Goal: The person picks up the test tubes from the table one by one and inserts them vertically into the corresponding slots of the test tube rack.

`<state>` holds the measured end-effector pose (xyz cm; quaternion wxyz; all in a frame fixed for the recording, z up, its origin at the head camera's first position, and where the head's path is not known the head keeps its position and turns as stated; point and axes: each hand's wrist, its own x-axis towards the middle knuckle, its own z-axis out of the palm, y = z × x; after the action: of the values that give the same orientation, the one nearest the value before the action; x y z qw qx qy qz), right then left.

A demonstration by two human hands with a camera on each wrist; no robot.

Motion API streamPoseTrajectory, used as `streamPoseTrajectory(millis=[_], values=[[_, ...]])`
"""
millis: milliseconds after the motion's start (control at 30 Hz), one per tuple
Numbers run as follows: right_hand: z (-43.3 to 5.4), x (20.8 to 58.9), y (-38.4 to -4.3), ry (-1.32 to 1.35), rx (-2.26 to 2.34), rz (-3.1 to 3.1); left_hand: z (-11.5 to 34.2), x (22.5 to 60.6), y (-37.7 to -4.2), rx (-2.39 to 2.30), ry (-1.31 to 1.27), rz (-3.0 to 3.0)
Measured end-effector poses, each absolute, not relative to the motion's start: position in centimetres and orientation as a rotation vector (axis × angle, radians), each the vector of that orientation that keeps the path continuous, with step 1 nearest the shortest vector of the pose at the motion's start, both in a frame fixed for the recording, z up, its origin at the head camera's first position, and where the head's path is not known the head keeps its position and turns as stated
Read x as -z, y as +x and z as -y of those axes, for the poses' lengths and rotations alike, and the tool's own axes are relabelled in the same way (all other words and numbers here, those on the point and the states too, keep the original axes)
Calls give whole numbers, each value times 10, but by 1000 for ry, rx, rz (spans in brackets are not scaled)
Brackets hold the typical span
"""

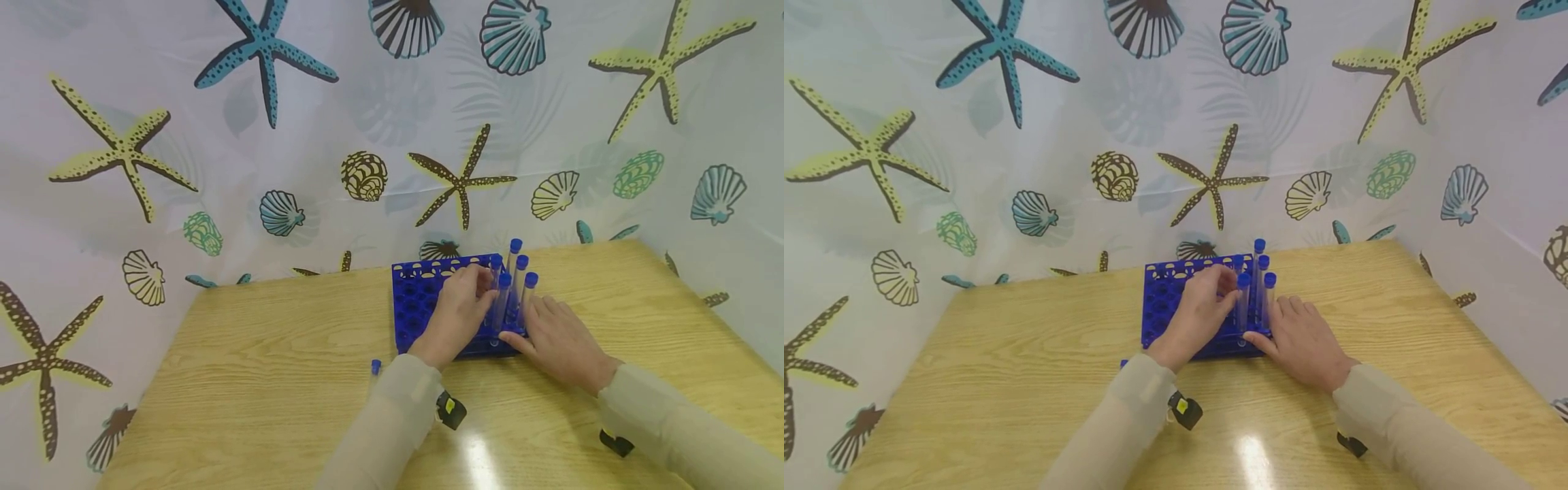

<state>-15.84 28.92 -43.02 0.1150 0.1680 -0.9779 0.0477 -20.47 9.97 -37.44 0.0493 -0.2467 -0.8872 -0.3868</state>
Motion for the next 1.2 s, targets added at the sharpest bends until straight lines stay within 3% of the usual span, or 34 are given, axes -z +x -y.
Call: streamPoseTrajectory(millis=[367, 1200], values=[[-289, 431, -160, 493, -140, 2844, -91, 372, -204, 1210, -746, 2698], [-287, 427, -159, 471, -100, 2875, -20, 350, -179, 1336, -739, 2663]])
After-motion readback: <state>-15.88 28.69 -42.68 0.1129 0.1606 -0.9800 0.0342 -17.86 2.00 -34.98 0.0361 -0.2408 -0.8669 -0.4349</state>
